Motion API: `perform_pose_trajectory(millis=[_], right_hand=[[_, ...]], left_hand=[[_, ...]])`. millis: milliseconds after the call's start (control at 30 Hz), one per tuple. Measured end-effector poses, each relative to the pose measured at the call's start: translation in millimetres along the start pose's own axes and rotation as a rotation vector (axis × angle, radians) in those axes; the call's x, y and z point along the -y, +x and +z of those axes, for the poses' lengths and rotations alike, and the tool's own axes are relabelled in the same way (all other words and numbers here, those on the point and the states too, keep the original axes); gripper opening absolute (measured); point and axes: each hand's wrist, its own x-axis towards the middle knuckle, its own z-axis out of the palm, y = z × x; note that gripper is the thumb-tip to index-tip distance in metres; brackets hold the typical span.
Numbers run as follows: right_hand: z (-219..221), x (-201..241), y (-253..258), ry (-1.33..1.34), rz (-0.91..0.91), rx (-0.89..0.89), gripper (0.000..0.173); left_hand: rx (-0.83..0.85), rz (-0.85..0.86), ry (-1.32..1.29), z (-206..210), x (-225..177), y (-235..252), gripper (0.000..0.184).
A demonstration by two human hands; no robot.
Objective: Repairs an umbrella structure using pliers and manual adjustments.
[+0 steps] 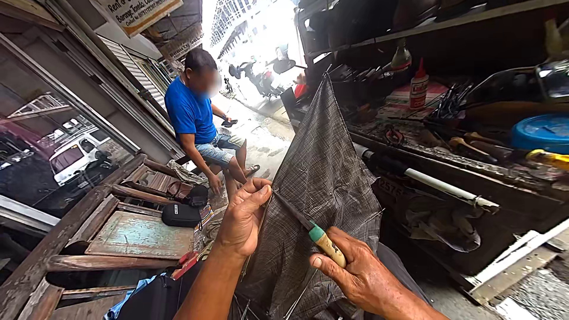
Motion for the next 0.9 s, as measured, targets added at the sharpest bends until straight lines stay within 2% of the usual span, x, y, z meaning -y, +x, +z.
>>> perform_pose_trajectory(millis=[100, 167, 400, 500, 667, 767, 900], right_hand=[[4.5, -10.1, 3.2, -0.228, -0.116, -0.133, 0.055], [4.3, -14.3, 6.0, -0.286, -0.15, -0.165, 0.055], [-1.7, -14.3, 3.8, -0.132, -0.07, -0.071, 0.052], [-3.8, -12.5, -2.6, 0.041, -0.022, -0.011, 0.046], [-9.6, 8.8, -11.3, 0.534, 0.192, 0.175, 0.045], [-11.6, 17.0, -11.8, 0.769, 0.222, 0.297, 0.044], [-12.3, 23.7, -9.4, 0.933, 0.246, 0.39, 0.047]], left_hand=[[0.009, -0.009, 0.007, 1.1, -0.3, -1.3, 0.019], [0.013, -0.013, 0.011, 0.6, -0.1, -1.0, 0.019], [0.019, 0.006, 0.014, -2.1, 3.6, 4.1, 0.017], [0.003, 0.014, 0.025, -4.2, 4.7, 5.7, 0.015], [-0.012, 0.027, 0.049, -6.3, 5.4, 6.1, 0.014], [0.003, 0.038, 0.068, -7.3, 5.2, 5.4, 0.014], [0.01, 0.061, 0.095, -9.6, 4.9, 4.9, 0.015]])
